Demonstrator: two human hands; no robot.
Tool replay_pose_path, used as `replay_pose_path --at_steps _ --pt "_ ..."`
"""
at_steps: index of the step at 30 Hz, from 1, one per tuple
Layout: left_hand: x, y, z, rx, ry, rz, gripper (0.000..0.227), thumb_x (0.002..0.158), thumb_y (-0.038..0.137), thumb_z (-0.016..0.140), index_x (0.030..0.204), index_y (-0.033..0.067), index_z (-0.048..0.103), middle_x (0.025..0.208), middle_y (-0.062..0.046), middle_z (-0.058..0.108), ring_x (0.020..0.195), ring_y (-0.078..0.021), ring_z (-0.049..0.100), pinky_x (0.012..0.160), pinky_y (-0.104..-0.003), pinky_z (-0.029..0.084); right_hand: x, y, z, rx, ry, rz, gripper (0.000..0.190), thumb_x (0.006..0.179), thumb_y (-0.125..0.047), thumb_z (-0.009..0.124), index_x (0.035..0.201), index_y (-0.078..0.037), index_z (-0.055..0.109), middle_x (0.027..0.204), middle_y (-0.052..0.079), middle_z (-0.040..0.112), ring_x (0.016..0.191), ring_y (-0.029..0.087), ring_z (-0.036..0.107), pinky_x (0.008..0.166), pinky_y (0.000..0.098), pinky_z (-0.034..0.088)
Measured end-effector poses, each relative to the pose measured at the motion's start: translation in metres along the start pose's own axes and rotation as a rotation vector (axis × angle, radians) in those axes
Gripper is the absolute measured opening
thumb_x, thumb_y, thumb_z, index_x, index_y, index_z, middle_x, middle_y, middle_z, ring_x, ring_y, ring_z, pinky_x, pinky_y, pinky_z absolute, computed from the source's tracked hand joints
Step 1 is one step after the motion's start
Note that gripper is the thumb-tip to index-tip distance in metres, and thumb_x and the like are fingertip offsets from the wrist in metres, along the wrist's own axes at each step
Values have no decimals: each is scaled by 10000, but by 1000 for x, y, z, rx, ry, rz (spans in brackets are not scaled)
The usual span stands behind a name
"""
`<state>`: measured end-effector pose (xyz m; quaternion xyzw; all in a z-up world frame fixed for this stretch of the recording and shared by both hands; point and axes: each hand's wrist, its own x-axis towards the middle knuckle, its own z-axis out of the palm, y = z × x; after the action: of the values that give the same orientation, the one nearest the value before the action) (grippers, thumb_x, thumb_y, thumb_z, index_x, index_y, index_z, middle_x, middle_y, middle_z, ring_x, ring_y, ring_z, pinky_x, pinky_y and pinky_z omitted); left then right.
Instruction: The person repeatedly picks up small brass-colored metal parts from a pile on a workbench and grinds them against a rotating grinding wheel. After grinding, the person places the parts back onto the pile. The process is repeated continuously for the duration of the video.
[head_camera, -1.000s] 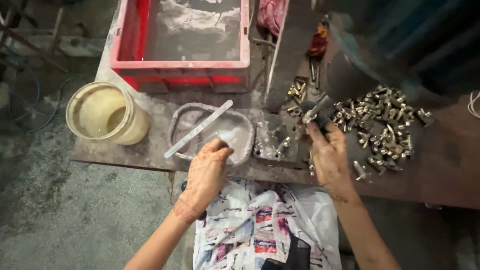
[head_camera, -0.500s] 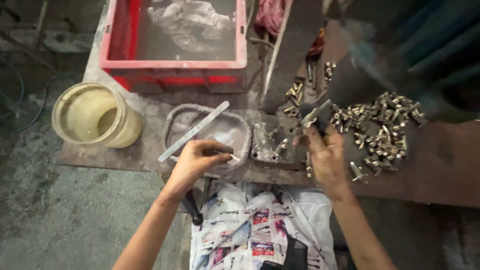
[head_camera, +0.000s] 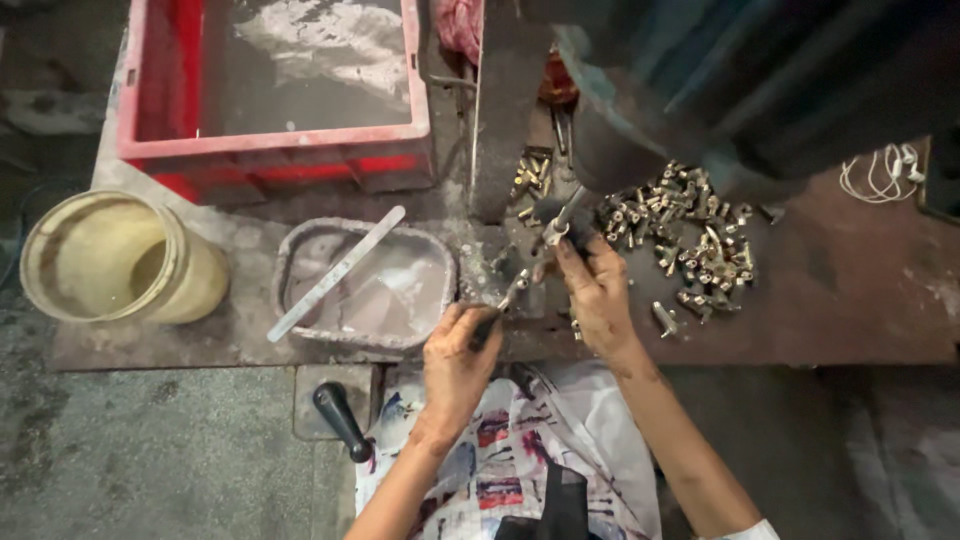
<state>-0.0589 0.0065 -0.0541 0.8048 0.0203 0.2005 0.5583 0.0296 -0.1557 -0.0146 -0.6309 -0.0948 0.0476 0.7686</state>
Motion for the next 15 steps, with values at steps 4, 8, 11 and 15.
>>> replay_pose_path --at_steps 4,8,11,15 --pt "5 1 4 65 -91 11 196 859 26 739 1046 49 685 1002 -131 683 881 -326 697 751 -396 557 0 4 1 -120 119 106 247 1089 -142 609 1274 6 679 996 85 698 713 123 477 624 282 368" --pt "10 3 0 157 -30 -22 204 876 51 725 1070 67 662 1006 -143 652 871 -348 672 754 -421 538 3 10 0 104 13 -55 291 1058 -183 613 1304 -31 649 1045 -6 694 864 69 618 783 282 568" --pt "25 8 -3 284 -20 4 233 878 68 716 1105 63 666 1043 -138 653 934 -351 645 798 -438 526 4 14 -3 -83 61 -23 269 1042 -183 627 1248 -16 676 1056 22 747 870 94 672 807 282 572" --pt "62 15 10 445 -34 239 448 741 54 718 1179 -9 651 1138 -165 643 1087 -402 558 852 -462 506 3 13 -4 -39 35 -32 284 1053 -174 628 1279 -8 669 1084 23 724 900 93 643 833 266 541"
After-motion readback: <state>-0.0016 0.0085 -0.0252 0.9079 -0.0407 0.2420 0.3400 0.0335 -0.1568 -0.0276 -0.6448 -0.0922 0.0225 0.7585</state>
